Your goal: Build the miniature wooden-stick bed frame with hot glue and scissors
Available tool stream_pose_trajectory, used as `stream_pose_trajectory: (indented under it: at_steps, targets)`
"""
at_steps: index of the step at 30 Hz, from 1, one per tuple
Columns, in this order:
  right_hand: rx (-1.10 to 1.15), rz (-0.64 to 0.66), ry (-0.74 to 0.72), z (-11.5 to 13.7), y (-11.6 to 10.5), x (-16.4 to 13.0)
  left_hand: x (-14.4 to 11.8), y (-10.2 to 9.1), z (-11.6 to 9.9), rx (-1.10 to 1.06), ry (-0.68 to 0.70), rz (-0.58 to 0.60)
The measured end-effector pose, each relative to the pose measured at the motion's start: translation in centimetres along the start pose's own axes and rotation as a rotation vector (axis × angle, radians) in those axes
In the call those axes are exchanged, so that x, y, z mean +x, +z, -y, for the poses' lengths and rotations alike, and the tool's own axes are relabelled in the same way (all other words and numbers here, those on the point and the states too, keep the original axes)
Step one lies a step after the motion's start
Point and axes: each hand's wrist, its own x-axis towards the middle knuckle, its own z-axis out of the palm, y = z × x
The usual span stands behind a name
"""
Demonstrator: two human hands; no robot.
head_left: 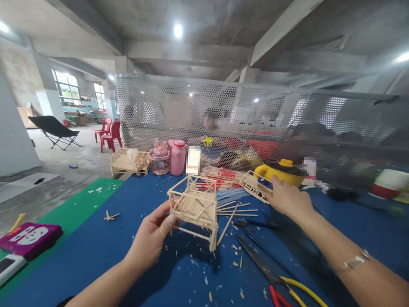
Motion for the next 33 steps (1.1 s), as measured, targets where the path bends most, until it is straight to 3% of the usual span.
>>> stream_pose_trajectory:
  at_steps: [3, 6, 8, 10, 13, 17, 20, 23, 24, 25, 26, 27, 30, 33]
  targets:
    - [0.272, 0.093, -0.161, 3.0, -1.2, -4.6, 0.2, -0.5, 0.1, -0.112, -0.026, 0.159]
    - [1.005, 0.599, -0.278, 5.9, -1.3, -9.4, 0.1, -0.7, 0.1, -0.246, -0.085, 0.297]
    - [1.295, 0.727, -0.225, 7.5, -0.9, -11.8, -0.1, -0.7, 0.1, -0.288, -0.119, 0.336]
    - [1.438, 0.658, -0.050, 8.7, -0.4, -12.9, 0.2, -0.4, 0.0, -0.227, -0.101, 0.312]
    - [1.525, 0.505, 0.178, 9.6, -0.3, -12.3, 1.7, 0.2, -0.3, 0.057, 0.012, 0.155]
    - [1.615, 0.345, 0.268, 8.6, -1.9, -9.3, 4.0, 0.9, -0.9, 0.235, 0.109, -0.044]
    - [1.702, 0.171, 0.293, 6.4, -3.5, -7.8, 3.0, 1.7, -0.9, 0.382, 0.183, -0.053]
    - [1.779, 0.033, 0.304, 4.5, -3.4, -7.8, -0.4, 3.7, -0.1, 0.503, 0.260, 0.203]
    - [1.796, 0.002, 0.311, 4.2, -3.0, -8.0, -1.5, 4.8, 0.3, 0.546, 0.290, 0.374]
    - [1.807, -0.027, 0.319, 3.9, -2.4, -8.2, -2.3, 5.9, 0.6, 0.683, 0.366, 0.620]
    - [1.814, -0.054, 0.325, 3.7, -1.8, -8.3, -2.6, 7.1, 1.0, 0.815, 0.420, 0.758]
    - [1.816, -0.081, 0.331, 3.6, -1.3, -8.4, -2.6, 8.3, 1.2, 0.945, 0.434, 0.783]
    - [1.811, -0.149, 0.351, 3.2, 0.0, -8.4, 0.0, 10.9, 1.8, 1.244, 0.221, 0.454]
    - [1.796, -0.177, 0.369, 2.7, 0.6, -8.2, 4.0, 11.6, 2.6, 1.287, 0.098, 0.343]
